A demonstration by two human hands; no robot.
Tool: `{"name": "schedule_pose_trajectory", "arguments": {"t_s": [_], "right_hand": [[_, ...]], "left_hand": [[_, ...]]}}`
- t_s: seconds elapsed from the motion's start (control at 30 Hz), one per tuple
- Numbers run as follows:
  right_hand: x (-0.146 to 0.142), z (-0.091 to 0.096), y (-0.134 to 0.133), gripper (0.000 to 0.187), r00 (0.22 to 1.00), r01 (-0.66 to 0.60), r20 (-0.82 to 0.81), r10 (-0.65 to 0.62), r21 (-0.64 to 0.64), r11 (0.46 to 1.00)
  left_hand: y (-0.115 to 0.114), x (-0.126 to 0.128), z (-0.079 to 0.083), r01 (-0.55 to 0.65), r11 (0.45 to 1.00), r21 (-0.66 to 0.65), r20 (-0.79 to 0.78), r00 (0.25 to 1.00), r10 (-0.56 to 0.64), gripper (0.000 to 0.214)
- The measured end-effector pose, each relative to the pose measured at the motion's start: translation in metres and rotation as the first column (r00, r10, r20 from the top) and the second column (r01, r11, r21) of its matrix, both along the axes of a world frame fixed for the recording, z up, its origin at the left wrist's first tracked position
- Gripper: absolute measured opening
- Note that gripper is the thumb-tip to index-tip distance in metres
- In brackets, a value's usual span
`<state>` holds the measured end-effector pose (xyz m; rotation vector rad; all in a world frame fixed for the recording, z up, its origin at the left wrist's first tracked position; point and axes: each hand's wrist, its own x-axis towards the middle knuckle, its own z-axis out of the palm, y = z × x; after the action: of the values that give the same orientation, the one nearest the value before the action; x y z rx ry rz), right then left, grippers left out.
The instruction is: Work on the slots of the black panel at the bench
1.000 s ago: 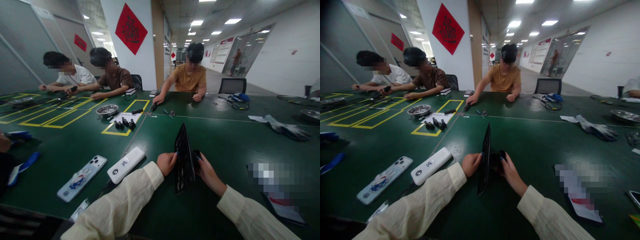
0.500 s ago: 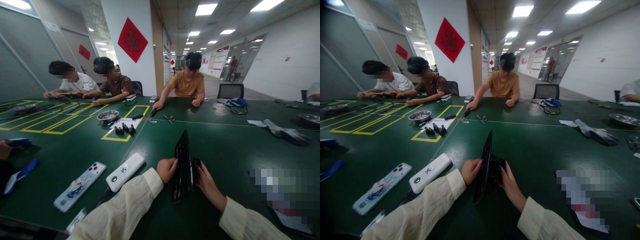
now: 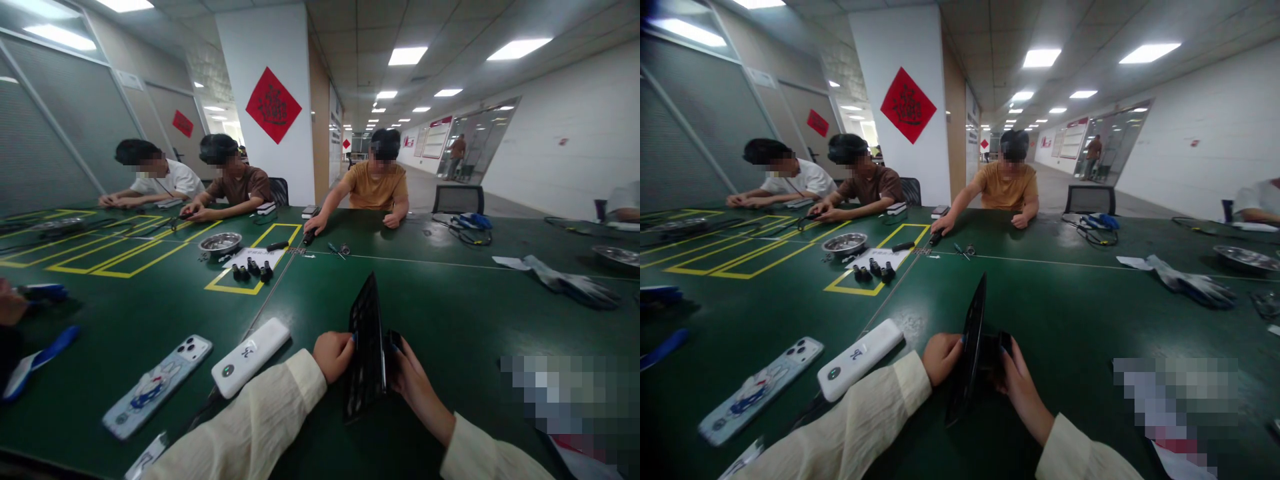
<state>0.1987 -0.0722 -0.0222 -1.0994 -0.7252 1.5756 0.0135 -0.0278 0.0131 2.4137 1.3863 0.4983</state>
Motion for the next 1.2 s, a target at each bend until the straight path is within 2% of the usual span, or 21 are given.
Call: {"name": "schedule_pose_trajectory", "arguments": {"t_s": [0.1,0.23,0.4,0.67,0.93,1.1,1.2], "right_hand": [[-0.002,0.002,0.0,0.088,1.0,0.012,0.021,-0.012,0.003,1.0],[0.0,0.002,-0.001,0.08,0.999,-0.019,0.031,0.017,0.042,0.999],[0.003,-0.001,0.0,0.076,0.999,-0.038,0.034,0.036,0.071,0.997],[-0.003,0.002,0.001,0.085,0.999,0.034,-0.038,-0.032,0.055,0.998],[-0.005,0.007,0.0,0.078,0.999,0.035,-0.04,-0.032,0.077,0.996],[-0.006,0.01,0.0,0.081,0.998,0.032,-0.057,-0.029,0.065,0.997],[-0.005,0.009,0.0,0.082,0.998,0.022,-0.062,-0.017,0.073,0.997]], "left_hand": [[0.001,0.0,0.0,-0.043,0.999,-0.015,0.025,0.999,0.044,0.048],[0.002,0.001,0.0,-0.106,0.994,-0.019,0.076,0.991,0.107,0.045],[0.002,0.0,0.003,-0.064,0.997,-0.035,0.075,0.995,0.066,0.046],[-0.003,0.0,0.002,-0.038,0.999,0.026,-0.041,0.998,0.039,0.037],[-0.003,0.001,0.008,-0.031,0.999,-0.043,-0.006,1.0,0.03,0.051],[-0.004,0.001,0.007,-0.042,0.999,-0.025,-0.067,0.997,0.04,0.04],[-0.004,0.002,0.006,-0.041,0.999,-0.02,-0.057,0.998,0.04,0.042]]}}
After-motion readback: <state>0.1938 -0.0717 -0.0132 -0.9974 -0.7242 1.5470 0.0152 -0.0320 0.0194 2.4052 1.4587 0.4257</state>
